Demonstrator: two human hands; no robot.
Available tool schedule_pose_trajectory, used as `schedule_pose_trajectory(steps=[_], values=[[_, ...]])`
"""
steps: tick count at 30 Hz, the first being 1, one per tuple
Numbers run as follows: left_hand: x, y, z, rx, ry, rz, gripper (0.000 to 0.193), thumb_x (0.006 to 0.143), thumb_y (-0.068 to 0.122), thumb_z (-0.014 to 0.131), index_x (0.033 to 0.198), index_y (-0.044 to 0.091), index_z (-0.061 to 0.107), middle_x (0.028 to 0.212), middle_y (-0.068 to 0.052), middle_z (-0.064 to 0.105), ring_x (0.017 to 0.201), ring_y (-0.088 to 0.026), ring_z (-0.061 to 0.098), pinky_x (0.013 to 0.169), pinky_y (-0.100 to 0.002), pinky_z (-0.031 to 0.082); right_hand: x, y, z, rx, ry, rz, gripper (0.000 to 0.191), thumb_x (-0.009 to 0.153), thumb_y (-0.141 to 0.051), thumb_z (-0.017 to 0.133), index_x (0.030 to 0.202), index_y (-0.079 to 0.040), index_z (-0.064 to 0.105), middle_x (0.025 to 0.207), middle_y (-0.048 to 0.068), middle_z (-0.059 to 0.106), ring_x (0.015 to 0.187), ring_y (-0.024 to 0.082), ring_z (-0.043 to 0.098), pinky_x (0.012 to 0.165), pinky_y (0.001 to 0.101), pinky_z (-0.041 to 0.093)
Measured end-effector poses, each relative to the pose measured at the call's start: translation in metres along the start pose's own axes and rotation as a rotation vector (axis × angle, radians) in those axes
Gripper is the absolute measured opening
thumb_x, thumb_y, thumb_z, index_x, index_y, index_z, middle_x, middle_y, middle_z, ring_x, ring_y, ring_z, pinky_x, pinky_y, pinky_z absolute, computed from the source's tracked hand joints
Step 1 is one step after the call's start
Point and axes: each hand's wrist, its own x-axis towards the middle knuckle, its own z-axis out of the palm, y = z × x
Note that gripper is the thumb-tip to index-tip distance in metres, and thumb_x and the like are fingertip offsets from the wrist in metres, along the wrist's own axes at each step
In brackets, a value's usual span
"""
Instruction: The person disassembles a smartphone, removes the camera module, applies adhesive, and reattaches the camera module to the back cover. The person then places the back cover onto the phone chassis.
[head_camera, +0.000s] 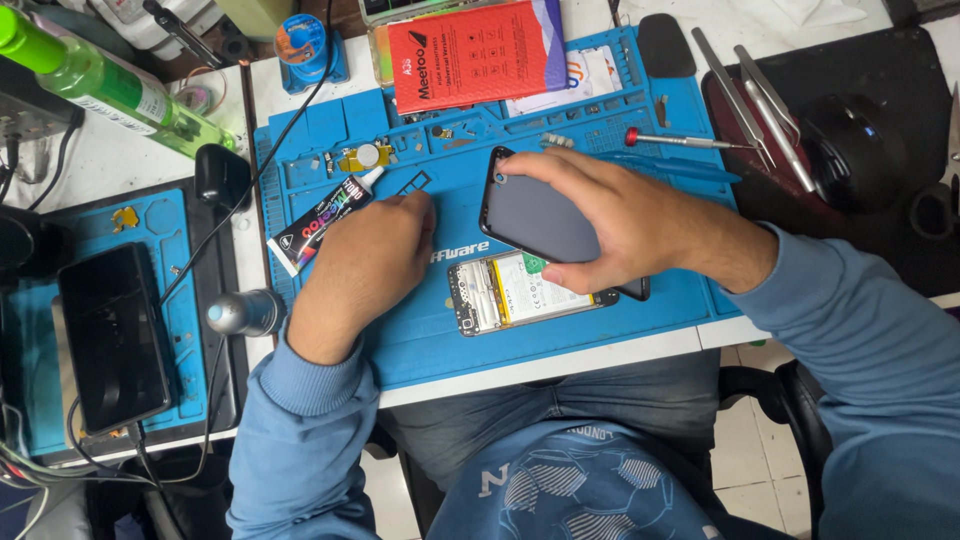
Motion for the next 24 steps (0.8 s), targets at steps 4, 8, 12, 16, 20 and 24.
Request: schedule_pose_trajectory(steps=[4,8,12,16,20,24], values=[[-0.001,-0.003,-0.002,-0.019,-0.028,-0.032,0.011,0.089,0.017,0.065,0.094,0.008,0.071,0.082,-0.017,0.073,0.077,-0.039,0.07,0.066,-0.052,0.055,0.001,-0.001,-0.001,-0.032,0.012,0.027,0.093,0.072,-0.021,0.085,0.151,-0.005,0.039,0.137,0.018,0.055,0.124,0.032,0.063,0.101,0.0393,0.055],[0.0,-0.001,-0.005,0.117,-0.193,-0.161,0.025,0.1,0.032,0.064,0.092,0.01,0.074,0.081,-0.018,0.072,0.079,-0.038,0.07,0.073,-0.051,0.056,0.002,-0.002,-0.002,-0.097,0.068,-0.022,0.093,0.073,-0.024,0.087,0.151,-0.004,0.04,0.138,0.019,0.055,0.126,0.034,0.061,0.103,0.0398,0.053],[-0.004,0.001,-0.014,-0.01,-0.015,0.032,0.019,0.09,0.018,0.067,0.107,0.008,0.07,0.09,-0.018,0.072,0.083,-0.04,0.07,0.07,-0.051,0.054,0.001,-0.003,-0.004,-0.128,0.116,0.045,0.093,0.073,-0.026,0.09,0.15,-0.004,0.043,0.136,0.019,0.056,0.124,0.033,0.062,0.103,0.0392,0.053],[-0.002,0.003,-0.014,-0.233,0.293,0.135,0.03,0.095,0.006,0.068,0.124,0.006,0.061,0.107,-0.017,0.069,0.09,-0.033,0.069,0.073,-0.042,0.055,0.003,-0.003,-0.004,-0.142,0.174,-0.018,0.095,0.073,-0.027,0.092,0.15,-0.001,0.041,0.142,0.021,0.055,0.128,0.035,0.061,0.106,0.0402,0.052],[0.011,0.01,0.005,-0.957,0.213,-0.036,0.028,0.105,0.014,0.065,0.13,0.005,0.056,0.093,-0.003,0.068,0.085,-0.012,0.068,0.075,-0.026,0.055,0.003,-0.007,0.003,-0.16,0.197,-0.056,0.096,0.073,-0.028,0.092,0.15,-0.001,0.041,0.141,0.021,0.055,0.127,0.036,0.062,0.105,0.041,0.053],[0.019,0.015,0.023,-1.501,0.082,0.108,0.037,0.108,0.007,0.063,0.141,0.001,0.049,0.102,-0.002,0.063,0.096,-0.007,0.062,0.087,-0.022,0.052,0.001,-0.01,0.01,-0.205,0.158,0.035,0.094,0.071,-0.03,0.093,0.149,-0.005,0.046,0.119,0.018,0.058,0.101,0.033,0.067,0.083,0.0401,0.058]])
